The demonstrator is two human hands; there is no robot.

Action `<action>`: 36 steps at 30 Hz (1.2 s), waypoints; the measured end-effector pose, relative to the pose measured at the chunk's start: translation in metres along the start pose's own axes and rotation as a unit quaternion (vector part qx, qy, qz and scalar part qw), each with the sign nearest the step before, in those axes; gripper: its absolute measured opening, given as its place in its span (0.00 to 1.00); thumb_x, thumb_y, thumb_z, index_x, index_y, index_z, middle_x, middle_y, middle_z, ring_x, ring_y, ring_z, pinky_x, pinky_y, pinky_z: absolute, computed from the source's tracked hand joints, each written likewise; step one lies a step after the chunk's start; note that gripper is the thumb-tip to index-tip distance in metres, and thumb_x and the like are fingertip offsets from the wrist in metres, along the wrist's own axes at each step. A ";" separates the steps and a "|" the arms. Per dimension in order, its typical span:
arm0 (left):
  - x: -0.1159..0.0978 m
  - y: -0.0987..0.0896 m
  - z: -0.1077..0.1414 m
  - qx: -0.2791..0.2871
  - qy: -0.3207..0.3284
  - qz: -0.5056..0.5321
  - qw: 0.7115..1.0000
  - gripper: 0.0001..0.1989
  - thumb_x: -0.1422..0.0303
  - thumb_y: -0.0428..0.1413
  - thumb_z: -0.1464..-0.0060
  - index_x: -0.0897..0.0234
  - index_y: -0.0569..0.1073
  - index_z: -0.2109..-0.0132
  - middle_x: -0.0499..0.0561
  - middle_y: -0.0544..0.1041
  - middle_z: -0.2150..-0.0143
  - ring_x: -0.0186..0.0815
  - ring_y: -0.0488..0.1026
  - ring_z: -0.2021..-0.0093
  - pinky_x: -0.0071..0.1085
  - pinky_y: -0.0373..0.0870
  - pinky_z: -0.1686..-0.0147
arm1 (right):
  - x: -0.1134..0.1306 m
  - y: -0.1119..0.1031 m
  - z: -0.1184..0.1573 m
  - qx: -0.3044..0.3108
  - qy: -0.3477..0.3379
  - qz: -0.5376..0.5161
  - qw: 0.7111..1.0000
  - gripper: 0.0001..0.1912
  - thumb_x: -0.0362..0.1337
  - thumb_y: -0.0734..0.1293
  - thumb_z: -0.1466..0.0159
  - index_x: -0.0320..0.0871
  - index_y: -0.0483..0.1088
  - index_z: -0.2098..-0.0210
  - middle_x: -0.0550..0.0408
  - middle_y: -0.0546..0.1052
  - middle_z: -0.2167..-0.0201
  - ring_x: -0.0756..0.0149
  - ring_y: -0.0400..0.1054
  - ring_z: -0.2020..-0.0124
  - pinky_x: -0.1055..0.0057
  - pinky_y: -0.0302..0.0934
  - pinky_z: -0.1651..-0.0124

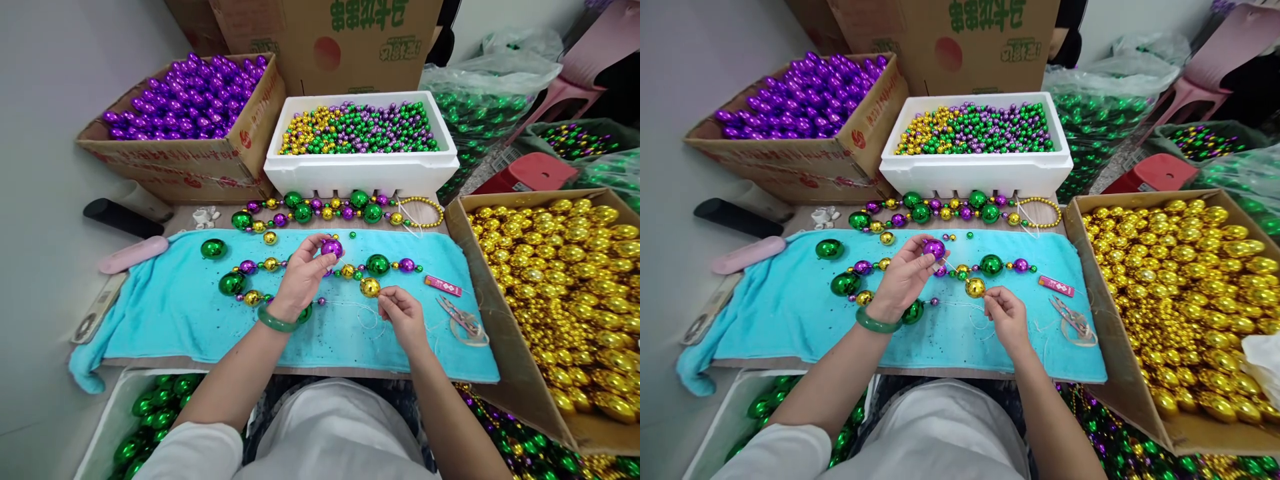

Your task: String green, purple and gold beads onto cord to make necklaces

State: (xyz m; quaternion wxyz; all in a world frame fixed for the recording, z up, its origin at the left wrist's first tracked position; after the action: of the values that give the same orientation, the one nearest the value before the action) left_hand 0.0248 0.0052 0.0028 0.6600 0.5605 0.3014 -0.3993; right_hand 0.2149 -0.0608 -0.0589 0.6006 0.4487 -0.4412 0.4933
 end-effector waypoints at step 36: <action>0.017 -0.003 -0.120 0.188 0.068 -0.814 0.545 0.15 0.74 0.55 0.47 0.67 0.80 0.53 0.61 0.79 0.52 0.51 0.70 0.46 0.43 0.64 0.45 | -0.011 -0.047 -0.016 -0.040 0.030 -0.110 0.993 0.12 0.42 0.74 0.46 0.42 0.70 0.72 0.59 0.72 0.81 0.75 0.60 0.82 0.78 0.50 0.81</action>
State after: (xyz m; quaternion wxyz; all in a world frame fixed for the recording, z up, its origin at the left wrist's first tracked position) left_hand 0.0367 0.1195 -0.0352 -0.0911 0.2116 0.5907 -0.7733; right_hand 0.2612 -0.0529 -0.0782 0.6819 0.4547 -0.3902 0.4195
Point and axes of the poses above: each hand's wrist, its own z-axis away from the middle knuckle, its own y-axis out of the palm, x = y × z, the point moved 3 cm from there along -z, towards the middle knuckle
